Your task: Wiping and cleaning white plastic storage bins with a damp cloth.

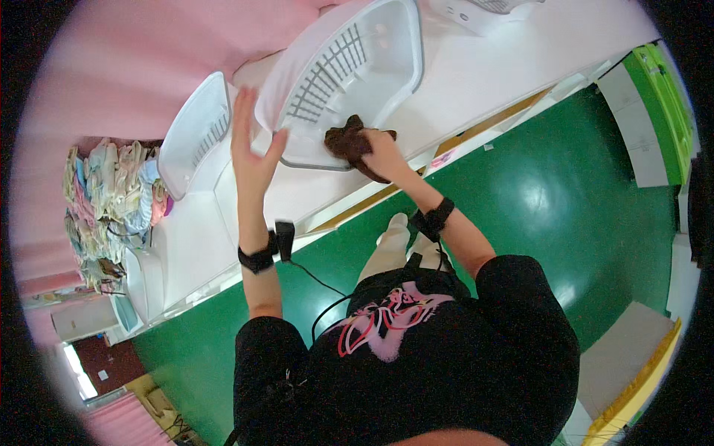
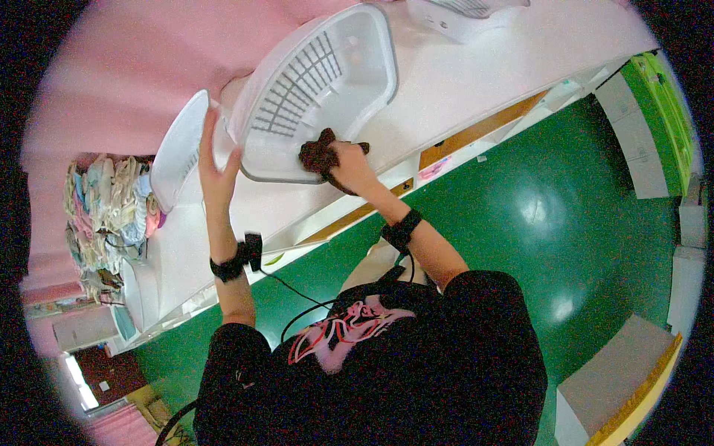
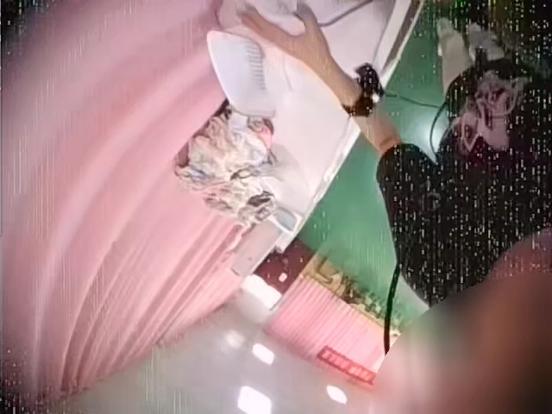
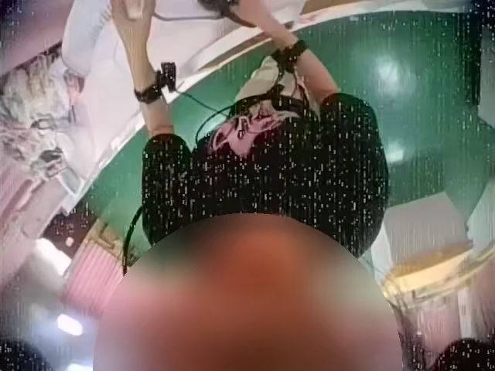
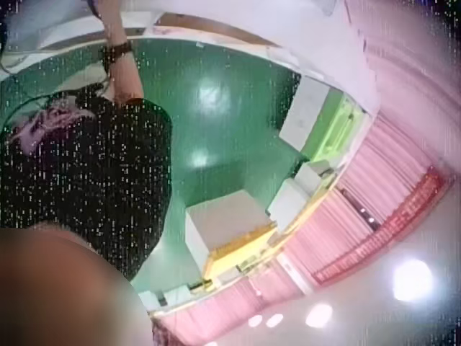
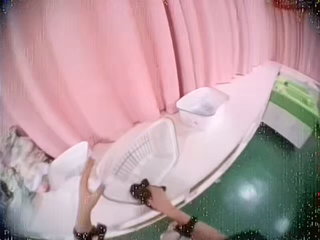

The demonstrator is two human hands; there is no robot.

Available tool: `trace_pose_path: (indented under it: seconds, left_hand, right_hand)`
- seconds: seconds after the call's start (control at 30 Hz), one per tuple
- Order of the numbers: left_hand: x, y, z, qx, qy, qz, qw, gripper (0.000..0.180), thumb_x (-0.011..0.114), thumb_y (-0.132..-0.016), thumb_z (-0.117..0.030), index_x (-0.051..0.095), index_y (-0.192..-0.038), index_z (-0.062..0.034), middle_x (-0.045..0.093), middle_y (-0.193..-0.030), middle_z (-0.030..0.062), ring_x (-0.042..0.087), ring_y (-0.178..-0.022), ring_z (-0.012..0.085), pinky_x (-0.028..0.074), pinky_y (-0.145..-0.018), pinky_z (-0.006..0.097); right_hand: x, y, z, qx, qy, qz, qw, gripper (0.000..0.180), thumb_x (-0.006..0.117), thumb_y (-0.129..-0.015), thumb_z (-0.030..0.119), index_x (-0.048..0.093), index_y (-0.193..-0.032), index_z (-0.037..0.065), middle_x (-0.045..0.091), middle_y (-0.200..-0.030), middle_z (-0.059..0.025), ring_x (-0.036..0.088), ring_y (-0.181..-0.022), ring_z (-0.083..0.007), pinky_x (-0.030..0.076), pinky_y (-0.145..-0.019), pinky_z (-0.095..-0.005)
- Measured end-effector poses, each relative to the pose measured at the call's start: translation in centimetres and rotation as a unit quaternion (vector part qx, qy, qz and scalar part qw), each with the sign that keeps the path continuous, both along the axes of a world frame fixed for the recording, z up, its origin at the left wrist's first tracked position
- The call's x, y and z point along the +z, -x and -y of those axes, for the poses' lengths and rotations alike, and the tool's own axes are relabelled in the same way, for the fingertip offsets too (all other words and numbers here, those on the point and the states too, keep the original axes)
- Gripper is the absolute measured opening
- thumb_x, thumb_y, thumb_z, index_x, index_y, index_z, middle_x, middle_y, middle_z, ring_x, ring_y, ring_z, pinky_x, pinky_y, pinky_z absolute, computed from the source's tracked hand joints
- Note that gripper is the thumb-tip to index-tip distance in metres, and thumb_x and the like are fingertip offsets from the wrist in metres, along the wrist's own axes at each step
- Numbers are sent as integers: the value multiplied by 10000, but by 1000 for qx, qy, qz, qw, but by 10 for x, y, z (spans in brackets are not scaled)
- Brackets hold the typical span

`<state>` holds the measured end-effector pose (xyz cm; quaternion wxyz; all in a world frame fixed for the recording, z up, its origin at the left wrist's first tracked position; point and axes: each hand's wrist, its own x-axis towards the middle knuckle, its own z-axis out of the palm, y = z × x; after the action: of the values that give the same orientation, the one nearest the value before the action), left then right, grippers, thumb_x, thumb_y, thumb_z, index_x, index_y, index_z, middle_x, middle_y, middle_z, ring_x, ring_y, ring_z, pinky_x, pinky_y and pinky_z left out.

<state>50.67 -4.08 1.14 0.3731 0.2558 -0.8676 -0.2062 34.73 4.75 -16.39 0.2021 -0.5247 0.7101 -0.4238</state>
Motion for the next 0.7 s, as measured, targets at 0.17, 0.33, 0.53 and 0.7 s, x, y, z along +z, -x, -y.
trace_pose_path:
  seconds: [0.17, 0.33, 0.53, 0.7]
  left_hand:
    - [-15, 21, 43, -74, -39, 177, 981, 619, 573, -689, -253, 332, -1251, -157, 170, -1340, 163, 128, -1246, 313, 62, -962, 519]
    - [-23, 20, 38, -74, -110, 151, 980, 612, 431, -671, -75, 321, -1260, -198, 147, -1358, 109, 49, -1266, 274, 3, -968, 505]
    - [-23, 20, 33, -81, -108, 147, 980, 627, 373, -651, -61, 336, -1252, -234, 130, -1355, 150, 41, -1264, 300, -40, -953, 514]
    - [-26, 24, 33, -63, -110, 136, 982, 529, 404, -735, -114, 351, -1238, -269, 130, -1354, 150, 58, -1259, 305, -36, -952, 518]
  right_hand:
    - [13, 29, 22, -168, 114, 251, 946, 334, 540, -718, 175, 471, -988, -9, 555, -860, -212, 509, -868, -370, 412, -748, -393]
    - [-7, 26, 47, -56, 89, -162, 981, 381, 572, -693, 181, 486, -1030, 25, 517, -1017, -184, 481, -952, -323, 388, -799, -373]
    - [12, -11, 77, 176, -52, -58, 981, 347, 546, -725, 233, 508, -994, 17, 526, -1003, -178, 488, -935, -325, 378, -808, -377]
    - [5, -16, 78, 157, -35, 22, 987, 322, 547, -706, 254, 546, -920, 13, 565, -842, -205, 535, -805, -350, 421, -729, -380]
